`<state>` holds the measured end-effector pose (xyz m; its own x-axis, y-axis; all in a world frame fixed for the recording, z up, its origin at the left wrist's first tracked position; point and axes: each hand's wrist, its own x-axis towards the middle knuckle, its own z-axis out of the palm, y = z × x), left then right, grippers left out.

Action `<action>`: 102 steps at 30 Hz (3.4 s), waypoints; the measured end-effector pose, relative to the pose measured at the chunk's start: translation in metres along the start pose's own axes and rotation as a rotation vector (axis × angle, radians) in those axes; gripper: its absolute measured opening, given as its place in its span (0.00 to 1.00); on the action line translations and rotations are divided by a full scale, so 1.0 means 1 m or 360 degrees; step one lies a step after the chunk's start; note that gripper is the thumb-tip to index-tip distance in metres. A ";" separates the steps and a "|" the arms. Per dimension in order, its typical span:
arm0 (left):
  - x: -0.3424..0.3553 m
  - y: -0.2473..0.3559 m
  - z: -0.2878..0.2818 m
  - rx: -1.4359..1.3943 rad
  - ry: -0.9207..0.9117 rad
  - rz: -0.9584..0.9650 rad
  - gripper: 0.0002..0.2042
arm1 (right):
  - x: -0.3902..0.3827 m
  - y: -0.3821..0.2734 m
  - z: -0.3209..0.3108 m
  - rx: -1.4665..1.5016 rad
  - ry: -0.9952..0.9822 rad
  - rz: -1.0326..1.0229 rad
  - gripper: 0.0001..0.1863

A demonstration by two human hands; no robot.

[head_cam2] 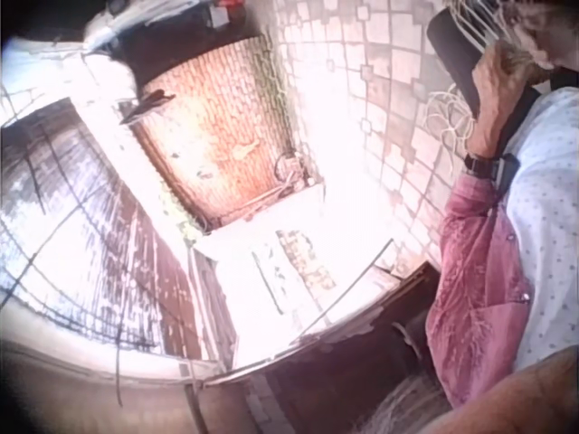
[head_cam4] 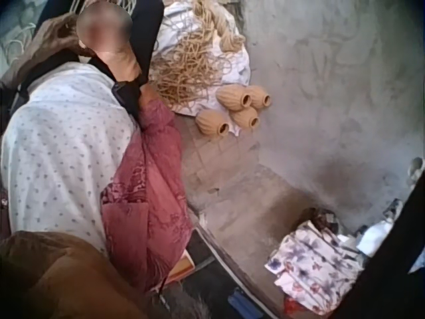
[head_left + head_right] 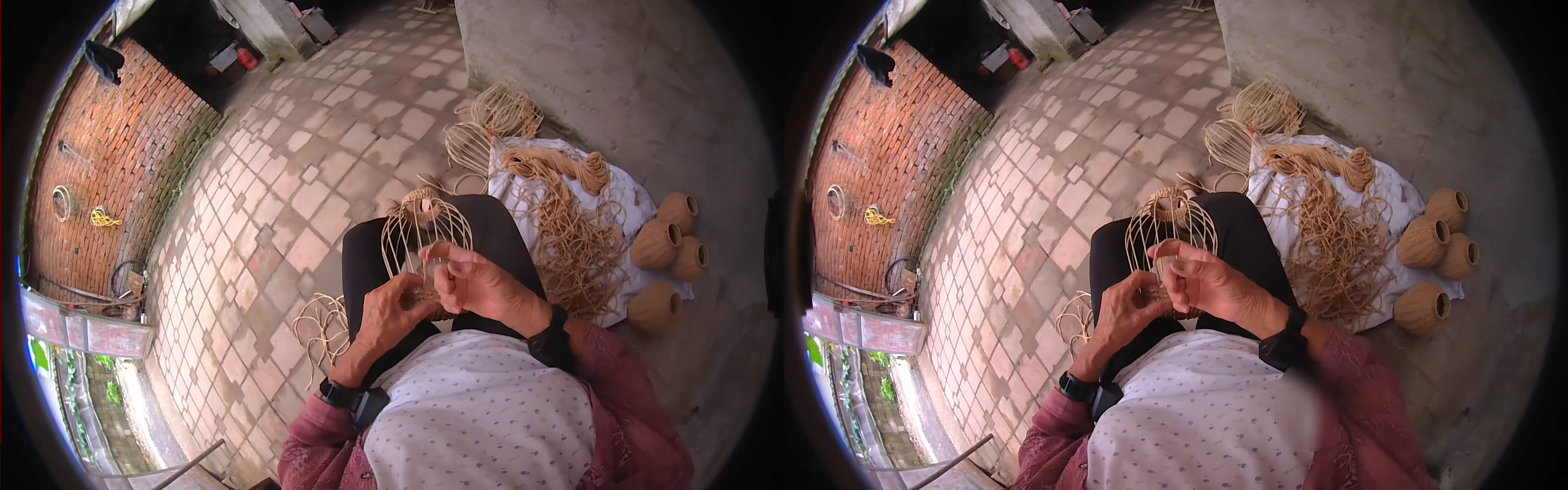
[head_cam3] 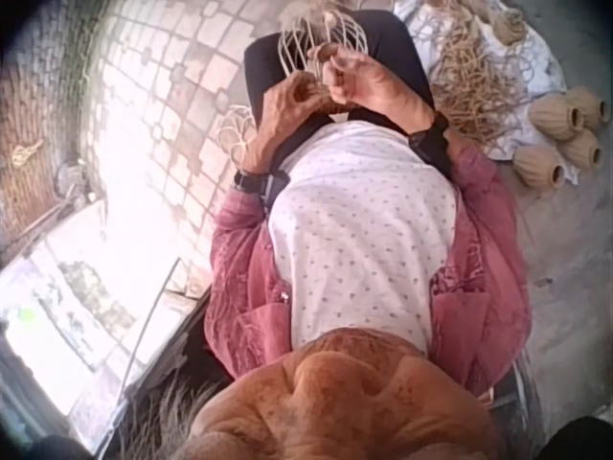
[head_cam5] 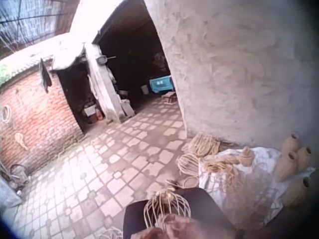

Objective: Weaving a small wicker basket by hand.

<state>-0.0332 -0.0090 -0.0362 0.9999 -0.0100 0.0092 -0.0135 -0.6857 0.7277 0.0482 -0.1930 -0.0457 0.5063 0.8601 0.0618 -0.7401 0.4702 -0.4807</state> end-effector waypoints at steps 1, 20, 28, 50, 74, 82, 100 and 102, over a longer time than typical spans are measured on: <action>-0.001 -0.004 0.001 -0.0050 -0.0014 -0.0063 0.18 | 0.000 -0.005 0.006 -0.0004 -0.0001 0.0005 0.21; 0.005 -0.006 -0.012 -0.0090 -0.0003 0.0126 0.14 | 0.000 -0.016 -0.012 -0.0989 0.0269 0.0135 0.16; 0.026 -0.006 0.000 -0.0063 0.0108 0.0182 0.06 | 0.002 -0.030 -0.042 -0.0951 0.0662 -0.0050 0.08; 0.032 0.008 -0.008 0.0124 0.0113 0.0436 0.08 | -0.032 -0.029 -0.050 -0.1697 0.0938 0.0219 0.09; 0.037 0.020 0.009 0.0578 -0.0163 0.0429 0.21 | 0.064 -0.021 -0.059 -0.2568 0.0880 -0.0222 0.08; 0.005 -0.004 0.009 0.0138 0.0094 0.0216 0.25 | 0.017 -0.025 -0.019 -0.1222 0.0633 -0.0058 0.14; 0.035 0.024 0.018 0.0487 0.0127 0.0790 0.07 | -0.060 -0.030 -0.067 -0.0952 0.0954 0.0041 0.13; 0.038 0.027 0.021 0.0512 0.0098 0.0728 0.07 | -0.060 -0.041 -0.086 -0.1064 0.1029 -0.0013 0.11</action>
<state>0.0047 -0.0428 -0.0307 0.8901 -0.3226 0.3219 -0.4358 -0.8091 0.3943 0.0863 -0.2806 -0.1043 0.8074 0.4856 -0.3352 -0.4283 0.0916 -0.8990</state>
